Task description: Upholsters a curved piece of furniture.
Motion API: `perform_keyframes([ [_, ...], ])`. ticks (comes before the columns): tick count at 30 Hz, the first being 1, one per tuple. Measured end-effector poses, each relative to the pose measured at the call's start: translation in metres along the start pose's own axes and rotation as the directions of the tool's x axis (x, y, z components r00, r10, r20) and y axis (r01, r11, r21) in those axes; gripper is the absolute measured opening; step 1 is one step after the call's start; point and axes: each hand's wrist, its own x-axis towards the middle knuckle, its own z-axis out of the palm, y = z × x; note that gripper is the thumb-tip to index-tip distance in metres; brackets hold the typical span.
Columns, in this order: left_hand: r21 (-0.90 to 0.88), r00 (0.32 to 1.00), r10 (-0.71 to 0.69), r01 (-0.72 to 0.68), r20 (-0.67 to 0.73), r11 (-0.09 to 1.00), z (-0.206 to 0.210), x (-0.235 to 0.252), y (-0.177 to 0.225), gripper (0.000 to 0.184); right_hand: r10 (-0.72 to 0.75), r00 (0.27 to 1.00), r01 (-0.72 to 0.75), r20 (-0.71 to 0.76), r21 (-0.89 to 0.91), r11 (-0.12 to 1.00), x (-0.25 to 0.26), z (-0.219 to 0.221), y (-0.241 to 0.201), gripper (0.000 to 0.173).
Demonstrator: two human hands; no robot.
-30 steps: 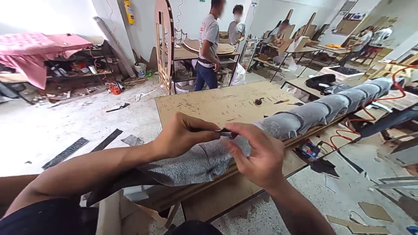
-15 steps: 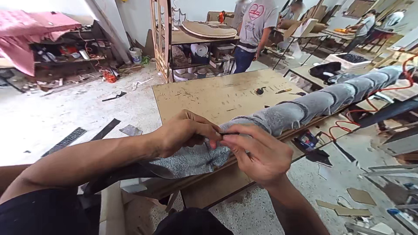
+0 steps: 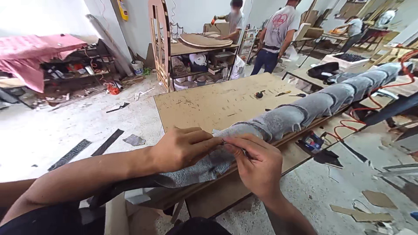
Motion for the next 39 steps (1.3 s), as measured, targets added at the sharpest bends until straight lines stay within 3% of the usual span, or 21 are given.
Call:
perform_keyframes([
  [3,0.000,0.994,-0.018,0.018,0.112,1.000,-0.008,0.000,0.008,0.020,0.066,0.998,-0.066,0.001,0.006,0.998,-0.016,0.002,-0.004,0.013],
  [5,-0.059,0.942,-0.137,0.163,0.307,0.985,-0.015,0.002,0.014,0.025,0.160,0.987,-0.161,0.029,0.064,0.985,-0.037,0.009,-0.006,0.013],
  [8,-0.160,0.752,-0.192,0.369,0.631,0.916,-0.018,0.008,0.006,0.029,0.381,0.921,-0.389,0.086,0.299,0.872,-0.079,0.033,-0.010,0.015],
  [11,-0.117,0.587,-0.202,0.460,0.784,0.880,-0.003,0.014,-0.007,0.027,0.554,0.827,-0.511,0.091,0.531,0.676,-0.106,0.057,-0.005,0.014],
  [14,-0.041,0.579,-0.256,0.450,0.774,0.892,0.013,0.016,-0.009,0.023,0.658,0.750,-0.506,0.072,0.703,0.500,-0.126,0.073,0.008,0.014],
  [17,0.034,0.582,-0.262,0.373,0.770,0.927,0.024,0.019,-0.009,0.020,0.720,0.692,-0.489,0.052,0.768,0.414,-0.137,0.078,0.020,0.014],
  [23,0.191,0.574,-0.287,0.224,0.767,0.956,0.042,0.025,0.008,0.031,0.781,0.623,-0.534,0.054,0.759,0.373,-0.147,0.084,0.038,0.012],
  [28,0.159,0.611,-0.351,0.346,0.709,0.924,0.051,0.016,0.012,0.029,0.818,0.571,-0.654,0.073,0.642,0.400,-0.148,0.084,0.044,0.011],
  [31,0.188,0.596,-0.423,0.417,0.683,0.890,0.052,0.012,0.014,0.031,0.794,0.606,-0.626,0.049,0.646,0.437,-0.145,0.084,0.045,0.008],
  [34,0.216,0.536,-0.529,0.538,0.658,0.814,0.054,-0.009,0.006,0.049,0.755,0.656,-0.568,0.024,0.674,0.472,-0.147,0.077,0.049,0.007],
  [37,0.220,0.431,-0.589,0.648,0.684,0.729,0.060,-0.026,0.001,0.083,0.671,0.714,-0.643,0.201,0.566,0.515,-0.148,0.042,0.077,0.019],
  [39,0.255,0.281,-0.630,0.739,0.725,0.623,0.059,-0.020,0.002,0.102,0.640,0.757,-0.636,0.133,0.377,0.674,-0.155,-0.009,0.127,0.025],
])
